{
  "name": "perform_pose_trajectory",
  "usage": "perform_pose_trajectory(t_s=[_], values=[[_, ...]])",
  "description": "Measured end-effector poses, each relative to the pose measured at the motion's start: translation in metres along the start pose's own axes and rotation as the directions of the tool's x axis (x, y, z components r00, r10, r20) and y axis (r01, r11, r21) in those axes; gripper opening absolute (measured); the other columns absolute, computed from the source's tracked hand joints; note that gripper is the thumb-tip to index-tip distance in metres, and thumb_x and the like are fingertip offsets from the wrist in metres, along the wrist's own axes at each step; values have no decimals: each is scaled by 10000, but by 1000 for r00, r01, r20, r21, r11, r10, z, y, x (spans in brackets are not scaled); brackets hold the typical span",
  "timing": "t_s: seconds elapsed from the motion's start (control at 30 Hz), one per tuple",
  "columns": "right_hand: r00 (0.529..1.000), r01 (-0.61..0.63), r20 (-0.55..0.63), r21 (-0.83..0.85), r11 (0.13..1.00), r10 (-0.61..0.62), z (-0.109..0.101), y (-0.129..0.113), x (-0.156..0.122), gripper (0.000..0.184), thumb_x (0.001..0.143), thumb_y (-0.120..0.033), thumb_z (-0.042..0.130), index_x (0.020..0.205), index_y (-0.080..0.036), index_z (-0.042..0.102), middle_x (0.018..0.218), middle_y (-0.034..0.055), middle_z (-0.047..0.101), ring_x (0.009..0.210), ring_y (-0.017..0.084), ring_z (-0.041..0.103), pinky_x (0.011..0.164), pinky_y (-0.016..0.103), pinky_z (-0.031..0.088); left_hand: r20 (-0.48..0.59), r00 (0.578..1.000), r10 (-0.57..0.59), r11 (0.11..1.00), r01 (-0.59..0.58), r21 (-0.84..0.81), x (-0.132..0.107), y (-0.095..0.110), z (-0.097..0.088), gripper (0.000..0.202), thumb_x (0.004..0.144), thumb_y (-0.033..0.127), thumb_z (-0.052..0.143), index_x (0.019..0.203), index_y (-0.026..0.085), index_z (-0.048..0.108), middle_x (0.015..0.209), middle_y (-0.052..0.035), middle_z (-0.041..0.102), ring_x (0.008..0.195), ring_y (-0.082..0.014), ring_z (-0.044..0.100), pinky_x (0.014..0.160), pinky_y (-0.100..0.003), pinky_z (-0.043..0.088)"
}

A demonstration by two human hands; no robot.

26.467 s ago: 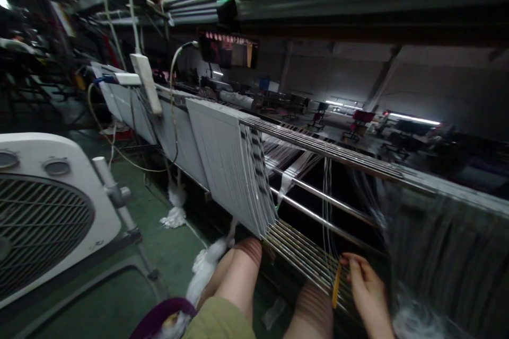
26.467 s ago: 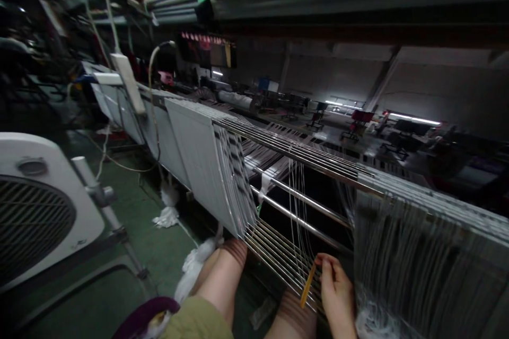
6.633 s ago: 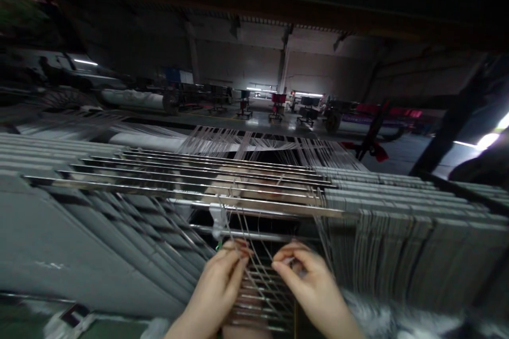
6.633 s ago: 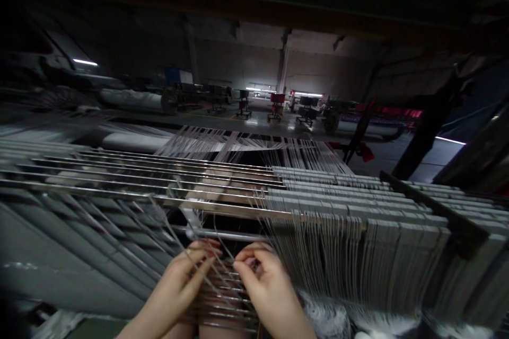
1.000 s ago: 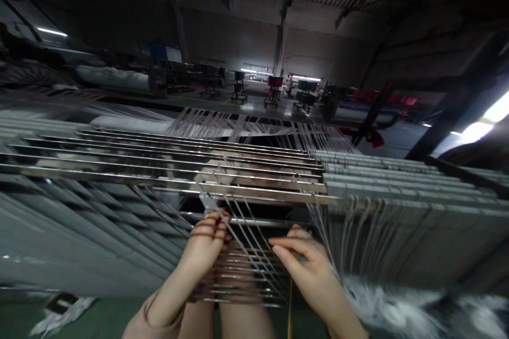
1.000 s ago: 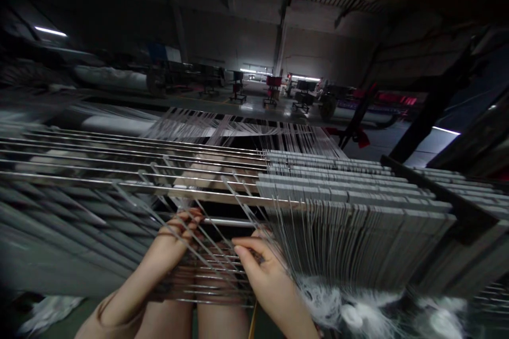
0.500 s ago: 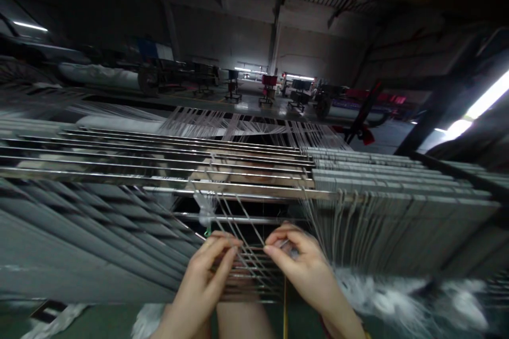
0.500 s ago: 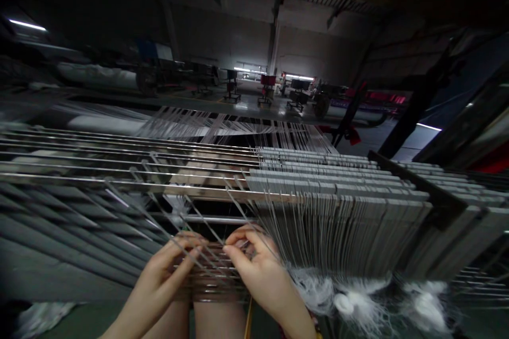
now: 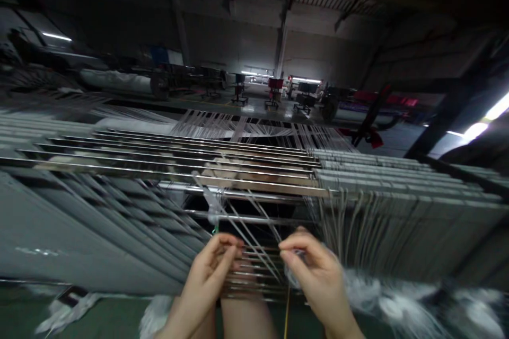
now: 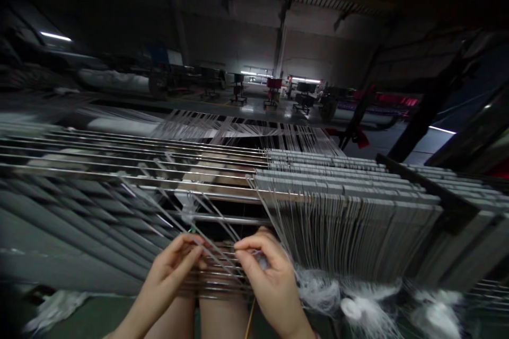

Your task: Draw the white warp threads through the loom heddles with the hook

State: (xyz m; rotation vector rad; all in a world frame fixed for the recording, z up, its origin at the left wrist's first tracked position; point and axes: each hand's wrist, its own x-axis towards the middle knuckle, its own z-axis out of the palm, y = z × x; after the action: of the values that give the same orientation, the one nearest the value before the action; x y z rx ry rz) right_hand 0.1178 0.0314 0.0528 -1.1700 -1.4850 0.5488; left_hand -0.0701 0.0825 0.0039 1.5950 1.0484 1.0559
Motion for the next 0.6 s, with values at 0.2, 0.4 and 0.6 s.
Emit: perform_pose_trajectory(t_s=[0.2,0.4,0.6], values=[[997,17,70,-101,995,-10,-5,-6,-13,202,894,-155,511,956,-245,681,762,-3,516,743,140,523,660,245,392,-240,970,27,848,105,520,35,-15,-8,437,842,259,403,1221,72,514,1100,-263,616,936,-391,637,807,-566,444],[976,-35,204,-174,984,71,-5,-8,-5,207,889,-145,513,962,-211,695,757,11,521,739,153,530,649,256,396,-81,996,45,953,-18,301,34,-1,-2,316,881,351,405,1037,151,592,676,-44,672,474,-175,629,444,-269,503],[936,-44,334,-212,976,115,10,-12,7,222,861,-85,556,910,-236,711,791,-2,573,774,142,561,687,243,417,167,917,361,875,-395,281,-22,35,-2,202,886,188,461,987,226,632,878,-58,625,840,-174,613,726,-261,508]])
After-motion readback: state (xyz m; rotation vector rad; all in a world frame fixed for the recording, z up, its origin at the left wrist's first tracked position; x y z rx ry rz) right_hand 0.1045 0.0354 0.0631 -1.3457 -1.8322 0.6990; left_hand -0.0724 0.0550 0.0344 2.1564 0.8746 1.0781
